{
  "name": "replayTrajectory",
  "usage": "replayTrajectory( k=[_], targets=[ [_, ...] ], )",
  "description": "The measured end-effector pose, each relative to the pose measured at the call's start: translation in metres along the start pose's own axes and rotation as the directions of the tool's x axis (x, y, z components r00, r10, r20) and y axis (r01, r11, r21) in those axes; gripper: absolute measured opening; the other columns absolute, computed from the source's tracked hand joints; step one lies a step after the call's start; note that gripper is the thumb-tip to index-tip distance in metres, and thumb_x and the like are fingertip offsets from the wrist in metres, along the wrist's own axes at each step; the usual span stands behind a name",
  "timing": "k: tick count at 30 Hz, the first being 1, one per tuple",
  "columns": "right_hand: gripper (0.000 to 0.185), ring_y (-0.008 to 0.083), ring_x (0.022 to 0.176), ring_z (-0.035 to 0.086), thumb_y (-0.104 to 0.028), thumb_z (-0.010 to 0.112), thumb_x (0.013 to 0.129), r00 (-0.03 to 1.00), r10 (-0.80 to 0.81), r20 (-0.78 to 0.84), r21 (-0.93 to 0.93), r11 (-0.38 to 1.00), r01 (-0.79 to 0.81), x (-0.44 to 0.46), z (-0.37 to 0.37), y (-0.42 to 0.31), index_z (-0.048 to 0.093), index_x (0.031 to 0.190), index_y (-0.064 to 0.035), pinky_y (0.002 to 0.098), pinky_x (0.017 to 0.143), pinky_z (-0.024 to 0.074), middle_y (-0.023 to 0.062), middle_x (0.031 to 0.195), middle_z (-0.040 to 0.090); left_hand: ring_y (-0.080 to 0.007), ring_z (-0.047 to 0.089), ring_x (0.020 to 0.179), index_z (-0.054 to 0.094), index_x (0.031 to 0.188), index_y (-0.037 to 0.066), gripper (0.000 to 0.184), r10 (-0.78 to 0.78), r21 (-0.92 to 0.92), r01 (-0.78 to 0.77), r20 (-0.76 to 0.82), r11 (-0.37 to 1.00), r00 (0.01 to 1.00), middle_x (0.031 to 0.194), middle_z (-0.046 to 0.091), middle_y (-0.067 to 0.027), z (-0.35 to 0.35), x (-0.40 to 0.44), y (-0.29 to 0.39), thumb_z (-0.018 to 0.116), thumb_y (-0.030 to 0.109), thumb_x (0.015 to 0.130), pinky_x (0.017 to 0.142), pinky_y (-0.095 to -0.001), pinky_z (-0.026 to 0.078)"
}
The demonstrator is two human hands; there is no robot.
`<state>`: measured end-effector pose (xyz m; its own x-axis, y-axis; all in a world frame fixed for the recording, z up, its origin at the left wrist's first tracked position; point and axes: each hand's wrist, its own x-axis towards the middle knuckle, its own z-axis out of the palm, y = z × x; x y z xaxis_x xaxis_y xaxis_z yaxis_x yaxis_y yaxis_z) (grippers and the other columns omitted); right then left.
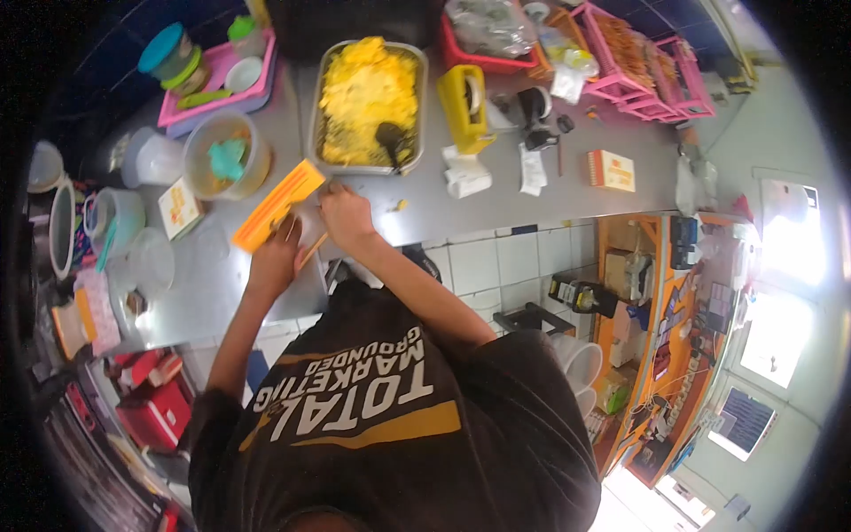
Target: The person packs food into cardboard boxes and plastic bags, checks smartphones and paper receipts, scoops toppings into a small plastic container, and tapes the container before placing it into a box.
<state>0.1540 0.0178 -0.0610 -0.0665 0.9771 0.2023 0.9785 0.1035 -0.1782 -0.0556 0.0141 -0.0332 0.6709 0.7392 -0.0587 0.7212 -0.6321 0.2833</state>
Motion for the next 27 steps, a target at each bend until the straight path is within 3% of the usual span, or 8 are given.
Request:
replayTrajectory(
  k=[2,5,7,9,12,13,18,27],
  targets=[
    [0.008,0.0301,0.081,0.071,-0.015,0.065,0.086,0.992,0.110,-0.060,0.333,0.939,-0.084,0.015,-0.053,0.037,0.072,0.085,-0.0112,0.0425,0.065,0.0573,0.0135,0.090,0.069,-0.0383,0.063,0.108,0.054,0.134,0.000,0.054,-0.074,-0.121,0.064,-0.073,0.991,0.995,0.126,0.058,-0.0171,-0.005,0.000,0.024,0.074,0.021,0.088,0.086,-0.0463,0.055],
    [0.012,0.0342,0.071,0.069,-0.021,0.065,0.091,0.862,0.348,-0.367,0.226,0.933,-0.280,0.077,-0.126,0.163,0.071,0.086,-0.0116,0.0485,0.065,0.0539,0.0124,0.080,0.070,-0.0362,0.061,0.104,0.060,0.124,0.001,0.041,-0.153,-0.074,0.150,-0.042,0.986,0.987,0.116,0.059,-0.0152,0.000,0.012,0.054,0.069,0.014,0.087,0.084,-0.0467,0.052],
    [0.016,0.0367,0.077,0.071,-0.021,0.066,0.091,0.788,0.163,-0.594,0.088,0.987,-0.137,0.150,-0.137,0.283,0.075,0.096,-0.0092,0.0458,0.068,0.0556,0.0155,0.084,0.073,-0.0343,0.059,0.100,0.062,0.113,0.002,0.031,-0.176,-0.032,0.174,-0.106,0.984,0.979,0.108,0.058,-0.0140,0.025,0.018,0.063,0.068,0.010,0.083,0.082,-0.0453,0.050],
    [0.025,0.0379,0.085,0.072,-0.025,0.067,0.089,0.883,0.213,-0.419,0.026,0.974,-0.223,0.219,-0.138,0.370,0.077,0.104,-0.0073,0.0459,0.076,0.0574,0.0171,0.096,0.075,-0.0329,0.057,0.093,0.064,0.093,0.003,0.017,-0.218,-0.027,0.218,-0.216,0.976,0.952,0.095,0.057,-0.0122,0.040,0.022,0.079,0.061,0.002,0.076,0.079,-0.0445,0.047],
    [0.031,0.0376,0.092,0.073,-0.031,0.067,0.089,0.982,0.183,-0.055,-0.170,0.967,-0.190,0.297,-0.090,0.469,0.077,0.106,-0.0065,0.0476,0.083,0.0578,0.0167,0.102,0.076,-0.0327,0.057,0.093,0.063,0.090,0.004,0.013,-0.357,-0.005,0.362,-0.176,0.932,0.917,0.094,0.057,-0.0125,0.042,0.023,0.102,0.060,0.003,0.078,0.078,-0.0448,0.047],
    [0.034,0.0376,0.095,0.074,-0.034,0.067,0.089,0.979,0.138,0.149,-0.322,0.943,-0.084,0.309,-0.078,0.476,0.077,0.106,-0.0063,0.0486,0.086,0.0577,0.0165,0.105,0.076,-0.0327,0.058,0.093,0.065,0.092,0.004,0.014,-0.383,-0.022,0.386,-0.176,0.922,0.907,0.095,0.057,-0.0129,0.042,0.022,0.107,0.060,0.003,0.079,0.079,-0.0457,0.047],
    [0.038,0.0372,0.100,0.074,-0.037,0.057,0.095,0.990,-0.052,0.134,-0.274,0.958,0.087,0.335,-0.047,0.521,0.077,0.105,-0.0065,0.0493,0.089,0.0575,0.0180,0.105,0.076,-0.0330,0.059,0.096,0.068,0.101,0.003,0.023,-0.427,0.030,0.444,-0.223,0.895,0.876,0.102,0.060,-0.0131,0.047,0.009,0.127,0.063,0.003,0.079,0.082,-0.0460,0.047],
    [0.038,0.0422,0.102,0.071,-0.033,0.053,0.093,0.986,0.131,-0.102,-0.175,0.973,-0.148,0.300,-0.134,0.482,0.076,0.108,-0.0059,0.0496,0.090,0.0566,0.0237,0.105,0.073,-0.0348,0.061,0.099,0.067,0.112,0.003,0.028,-0.530,-0.118,0.534,-0.411,0.837,0.741,0.105,0.063,-0.0150,0.032,0.015,0.136,0.068,0.002,0.083,0.086,-0.0450,0.049]
  ],
)
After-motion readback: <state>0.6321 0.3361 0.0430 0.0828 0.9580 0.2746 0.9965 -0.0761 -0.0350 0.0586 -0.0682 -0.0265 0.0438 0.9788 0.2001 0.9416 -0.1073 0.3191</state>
